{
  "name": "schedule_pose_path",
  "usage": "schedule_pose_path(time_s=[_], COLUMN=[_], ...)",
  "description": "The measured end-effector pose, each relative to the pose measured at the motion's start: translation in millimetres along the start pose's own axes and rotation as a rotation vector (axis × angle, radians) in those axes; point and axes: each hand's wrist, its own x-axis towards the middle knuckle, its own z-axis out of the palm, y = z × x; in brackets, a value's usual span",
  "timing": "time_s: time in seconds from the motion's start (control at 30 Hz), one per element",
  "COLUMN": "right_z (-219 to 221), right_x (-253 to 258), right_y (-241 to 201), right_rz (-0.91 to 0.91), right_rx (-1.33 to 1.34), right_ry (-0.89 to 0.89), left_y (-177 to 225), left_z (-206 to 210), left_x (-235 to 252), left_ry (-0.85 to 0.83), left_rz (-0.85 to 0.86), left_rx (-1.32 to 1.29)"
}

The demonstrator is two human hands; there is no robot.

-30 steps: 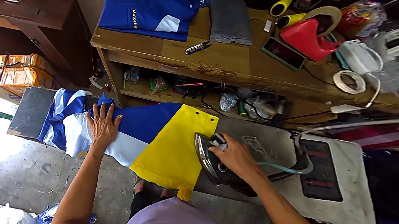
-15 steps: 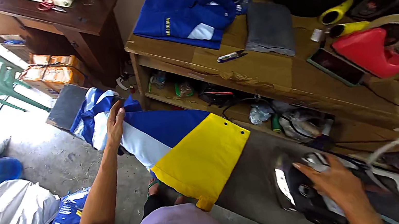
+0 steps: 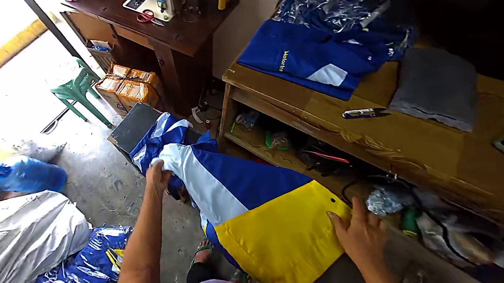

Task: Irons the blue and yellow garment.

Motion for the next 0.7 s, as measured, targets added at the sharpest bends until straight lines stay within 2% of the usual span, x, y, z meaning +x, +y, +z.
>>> schedule_pose_path(time_s=[0.07,0.13,0.2,0.3,0.37,0.4,0.43,0.47,0.57,0.6,0.63,0.7], right_z=[-1,-4,-3,-1,-3,-5,-6,-7,-12,-13,-14,-17], right_x=[22,40,52,60,64,65,65,66,68,67,66,70], right_y=[-5,-15,-26,-28,-25,-23,-20,-18,-18,-19,-18,-16], right_rz=[0.005,-0.003,0.001,0.041,0.030,0.023,0.011,-0.008,-0.051,-0.055,-0.057,-0.063], right_rx=[0.012,0.040,0.040,0.024,0.020,0.017,0.017,0.013,0.016,0.020,0.019,0.015], right_ry=[-0.027,-0.084,-0.128,-0.176,-0.197,-0.214,-0.231,-0.242,-0.263,-0.273,-0.287,-0.320], left_y=[42,65,72,48,14,-9,-34,-59,-129,-151,-173,-205], left_z=[25,44,61,59,38,23,4,-16,-59,-65,-65,-48], left_x=[13,26,29,11,-14,-30,-49,-74,-154,-178,-200,-227], left_ry=[0.059,-0.031,-0.162,-0.215,-0.147,-0.105,-0.084,-0.096,-0.303,-0.378,-0.423,-0.391], left_rz=[0.102,0.208,0.255,0.425,0.613,0.648,0.618,0.514,0.001,-0.095,-0.120,-0.037], left_rx=[0.058,-0.016,-0.023,0.432,0.776,0.896,1.016,1.141,1.440,1.470,1.488,1.471])
